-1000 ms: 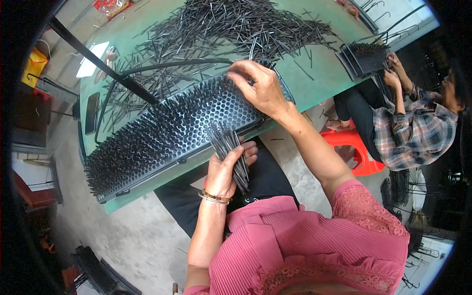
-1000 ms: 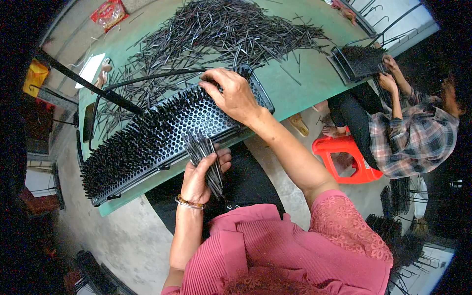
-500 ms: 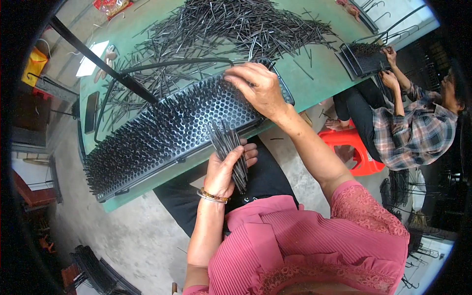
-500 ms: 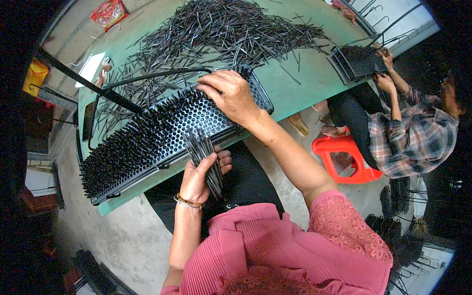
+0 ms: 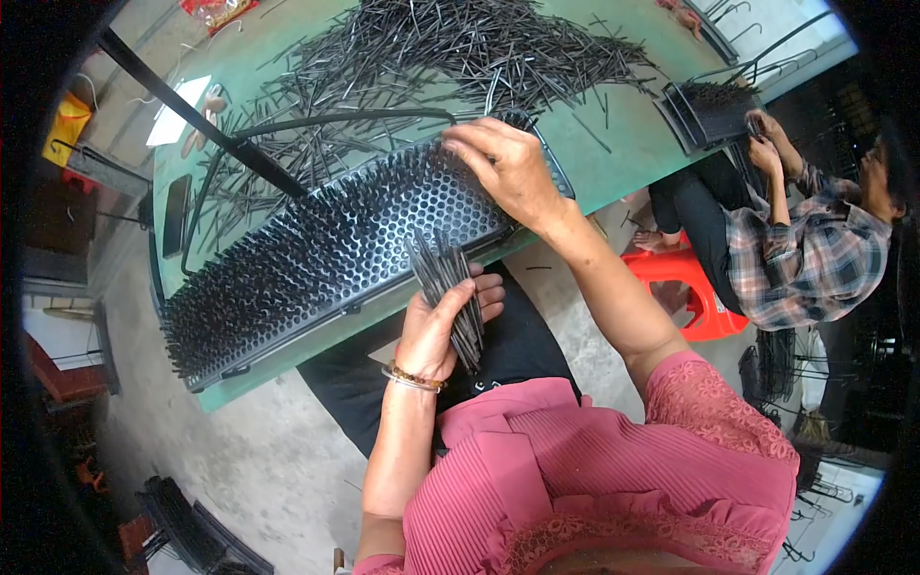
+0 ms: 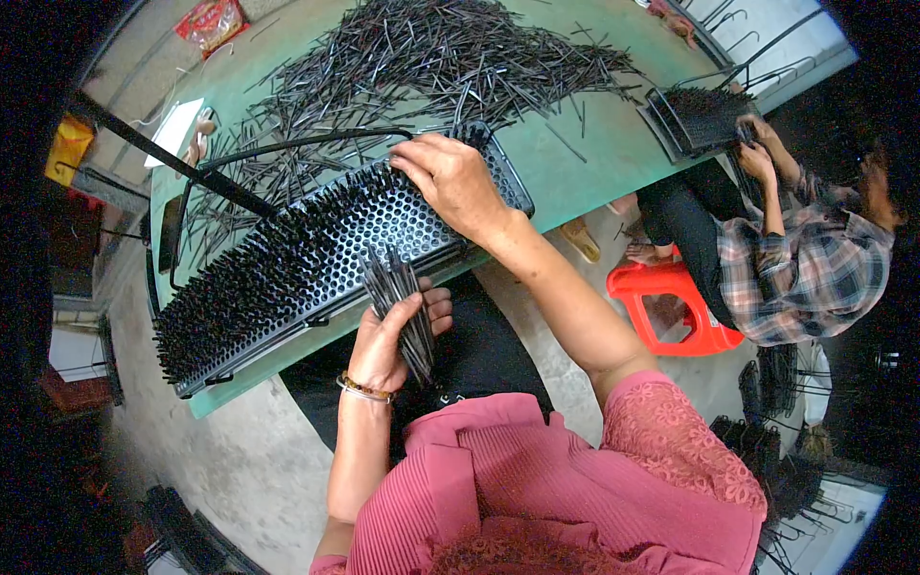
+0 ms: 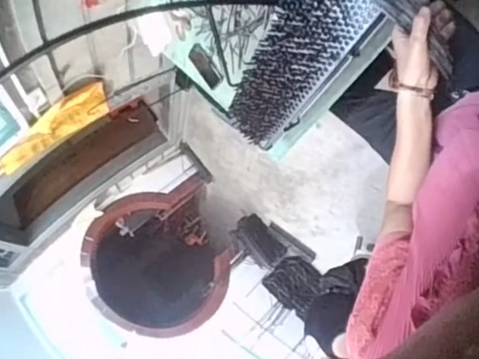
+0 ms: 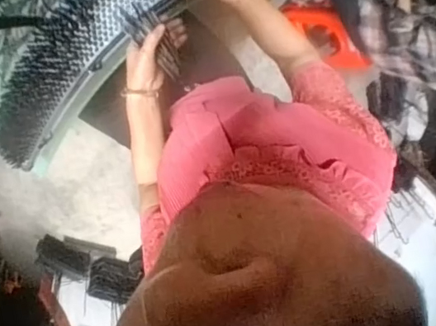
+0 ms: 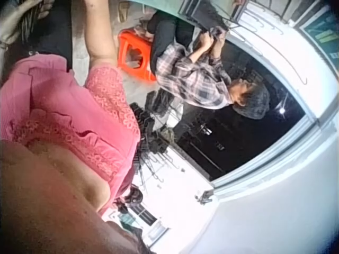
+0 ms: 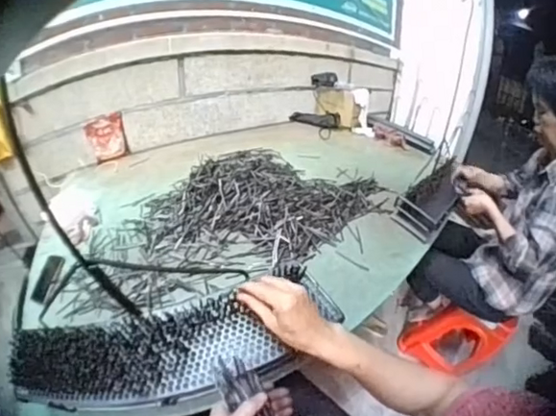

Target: The recorder is manually inserting thin metal pins into a black hexagonal grid template on a workbench.

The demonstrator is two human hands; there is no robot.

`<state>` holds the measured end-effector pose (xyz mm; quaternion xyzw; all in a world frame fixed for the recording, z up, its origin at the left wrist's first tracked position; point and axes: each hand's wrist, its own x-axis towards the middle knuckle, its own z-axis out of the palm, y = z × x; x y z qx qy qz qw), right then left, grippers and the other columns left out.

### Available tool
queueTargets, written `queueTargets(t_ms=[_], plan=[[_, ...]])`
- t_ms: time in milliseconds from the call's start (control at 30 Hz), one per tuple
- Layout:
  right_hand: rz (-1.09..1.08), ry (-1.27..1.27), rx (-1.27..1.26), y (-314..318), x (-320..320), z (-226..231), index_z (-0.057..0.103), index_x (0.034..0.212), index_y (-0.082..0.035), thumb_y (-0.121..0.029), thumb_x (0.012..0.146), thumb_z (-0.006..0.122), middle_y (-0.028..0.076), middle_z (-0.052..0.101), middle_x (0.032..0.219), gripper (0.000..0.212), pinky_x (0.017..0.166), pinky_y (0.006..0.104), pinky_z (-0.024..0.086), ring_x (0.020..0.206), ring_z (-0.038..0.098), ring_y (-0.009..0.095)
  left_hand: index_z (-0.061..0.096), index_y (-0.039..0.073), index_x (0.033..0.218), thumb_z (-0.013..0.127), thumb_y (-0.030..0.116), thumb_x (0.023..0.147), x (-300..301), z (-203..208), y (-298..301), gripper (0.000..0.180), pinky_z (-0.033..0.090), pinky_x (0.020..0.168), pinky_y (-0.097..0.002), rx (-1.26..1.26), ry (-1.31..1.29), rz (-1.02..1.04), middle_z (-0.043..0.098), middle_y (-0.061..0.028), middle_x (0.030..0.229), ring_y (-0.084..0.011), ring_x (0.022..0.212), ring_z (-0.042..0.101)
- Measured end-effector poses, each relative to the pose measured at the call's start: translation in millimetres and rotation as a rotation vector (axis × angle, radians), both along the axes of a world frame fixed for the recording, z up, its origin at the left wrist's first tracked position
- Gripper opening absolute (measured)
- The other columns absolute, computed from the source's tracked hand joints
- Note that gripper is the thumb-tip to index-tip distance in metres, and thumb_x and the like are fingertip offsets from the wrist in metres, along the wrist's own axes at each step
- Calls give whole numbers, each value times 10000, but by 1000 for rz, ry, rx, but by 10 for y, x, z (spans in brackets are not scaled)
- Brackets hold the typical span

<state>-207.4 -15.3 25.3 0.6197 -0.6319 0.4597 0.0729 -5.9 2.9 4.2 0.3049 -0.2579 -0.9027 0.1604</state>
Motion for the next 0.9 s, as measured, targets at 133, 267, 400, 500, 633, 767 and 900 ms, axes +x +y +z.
queueTargets(t_ms=[133, 267, 400, 500, 633, 767, 900], plan=[[79, 130, -19, -43, -14, 1, 661, 954, -27, -102, 794, 656, 108, 624, 902, 177, 664, 315, 510, 781, 626, 252, 490, -69, 1160, 556, 125, 893, -48, 33, -36, 336, 528, 822, -370, 28, 48, 5, 592, -228, 1092, -279, 967, 617], [62, 111, -33, -19, 1, -39, 663, 962, -37, -104, 785, 667, 105, 609, 916, 189, 666, 306, 501, 765, 617, 237, 542, -55, 1098, 575, 116, 871, -43, -9, -5, 286, 548, 780, -353, -48, -32, 25, 620, -198, 1052, -251, 905, 637], [98, -232, 160, 214, 120, 173, 678, 881, 11, -111, 800, 658, 104, 637, 819, 148, 664, 283, 477, 752, 612, 174, 548, -73, 1095, 576, 138, 888, 2, 10, -23, 296, 541, 787, -352, -95, -40, 71, 627, -189, 1035, -237, 902, 636], [210, -482, 615, 429, 211, 237, 675, 899, 21, -213, 816, 666, 96, 627, 777, 249, 652, 266, 461, 735, 592, 145, 543, -58, 1112, 573, 128, 890, -9, 67, -29, 292, 548, 777, -345, -102, -35, 118, 631, -179, 1024, -231, 889, 641], [275, -815, 692, 551, 288, 216, 651, 892, 74, -155, 814, 687, 46, 589, 761, 245, 610, 247, 448, 715, 566, 97, 542, -18, 1134, 570, 89, 873, -64, 128, -10, 283, 556, 767, -339, -147, -12, 132, 640, -152, 1013, -211, 879, 648], [296, -1095, 736, 594, 365, 240, 640, 854, 82, -123, 813, 687, 45, 581, 763, 214, 525, 230, 448, 611, 554, 68, 531, -17, 1147, 558, 88, 884, -113, 119, 41, 284, 555, 772, -352, -161, -35, 132, 640, -150, 1004, -230, 895, 651], [284, -1023, 680, 594, 300, 218, 647, 872, 78, -134, 824, 677, 33, 609, 759, 220, 567, 223, 457, 653, 564, 71, 521, -33, 1152, 543, 113, 903, -109, 85, 39, 289, 554, 769, -354, -136, -31, 121, 632, -149, 1010, -237, 904, 645]])
